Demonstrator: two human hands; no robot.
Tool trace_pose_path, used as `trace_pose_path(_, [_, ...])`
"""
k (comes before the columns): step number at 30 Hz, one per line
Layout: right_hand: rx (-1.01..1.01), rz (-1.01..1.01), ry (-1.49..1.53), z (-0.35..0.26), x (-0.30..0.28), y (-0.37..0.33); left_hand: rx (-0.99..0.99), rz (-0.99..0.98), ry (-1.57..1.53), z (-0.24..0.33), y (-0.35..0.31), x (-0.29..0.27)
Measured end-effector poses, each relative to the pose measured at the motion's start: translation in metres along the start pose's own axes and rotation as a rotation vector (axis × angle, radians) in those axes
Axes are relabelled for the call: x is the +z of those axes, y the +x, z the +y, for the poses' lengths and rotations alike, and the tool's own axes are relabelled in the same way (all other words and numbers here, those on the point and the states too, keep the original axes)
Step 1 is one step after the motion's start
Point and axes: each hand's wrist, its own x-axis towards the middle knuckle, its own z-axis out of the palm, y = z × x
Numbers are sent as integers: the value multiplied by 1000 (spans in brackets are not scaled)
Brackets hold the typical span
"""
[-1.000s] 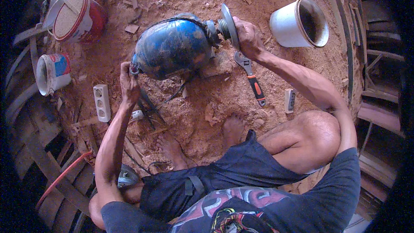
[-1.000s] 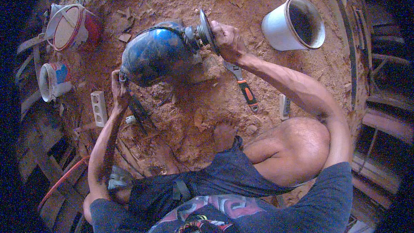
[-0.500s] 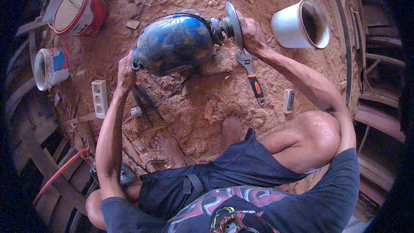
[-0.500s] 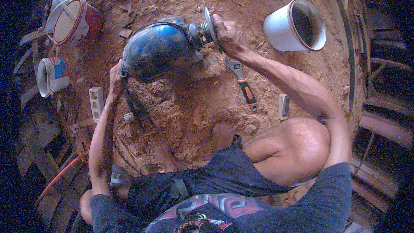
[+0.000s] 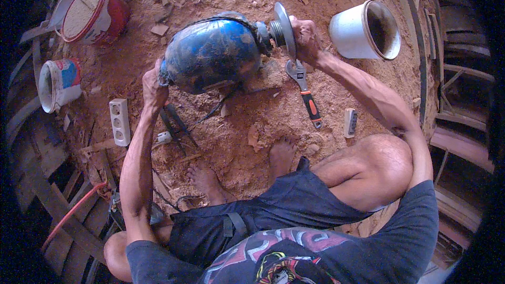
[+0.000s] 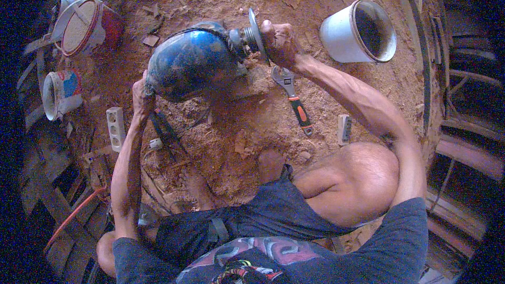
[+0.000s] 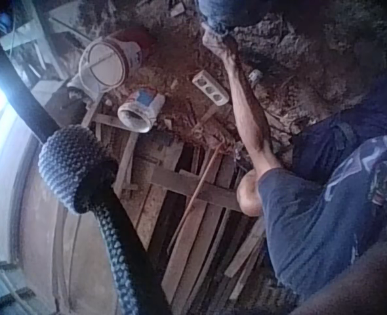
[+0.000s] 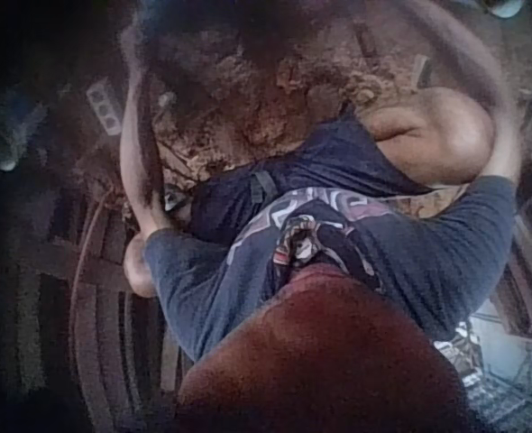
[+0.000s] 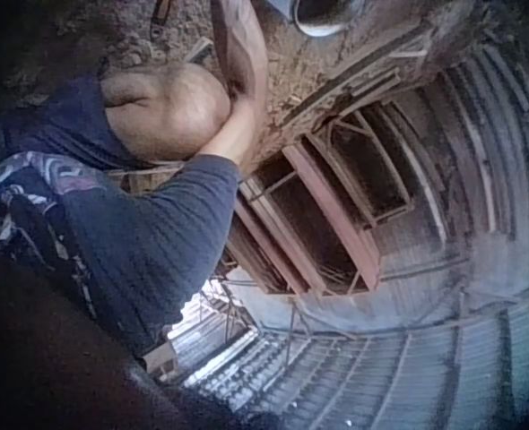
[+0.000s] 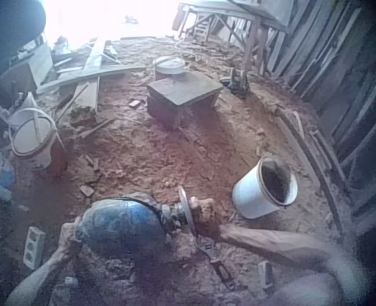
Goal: The person sits on the floor and uses a wrench to tighten a nut on a blue electric tool, likely a sander or grinder. They repeatedly adjust the tool and the wrench to secure the attachment.
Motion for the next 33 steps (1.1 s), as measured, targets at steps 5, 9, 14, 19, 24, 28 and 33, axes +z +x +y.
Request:
trace_pose_path(5, [-147, -15, -6, 7, -4, 5, -13, -2, -38, 0, 1, 2])
trace_pose_path(9, [-233, -20, -23, 9, -5, 7, -44, -23, -21, 5, 0, 0])
trace_pose_path(14, [-307, -18, -45, 11, -4, 12, -34, -27, -18, -2, 1, -2])
trace_pose_path(19, [-293, -56, -40, 16, -6, 12, 22, 32, 43, 1, -3, 3])
trace_pose_path(24, [-267, -110, 45, 13, -9, 12, 217, 90, 189, -9, -1, 4])
trace_pose_path(28, [-252, -116, -14, 19, -10, 12, 258, 77, 222, -25, 0, 7])
trace_pose_path(33, [-263, -115, -18, 18, -10, 13, 325, 157, 255, -31, -1, 11])
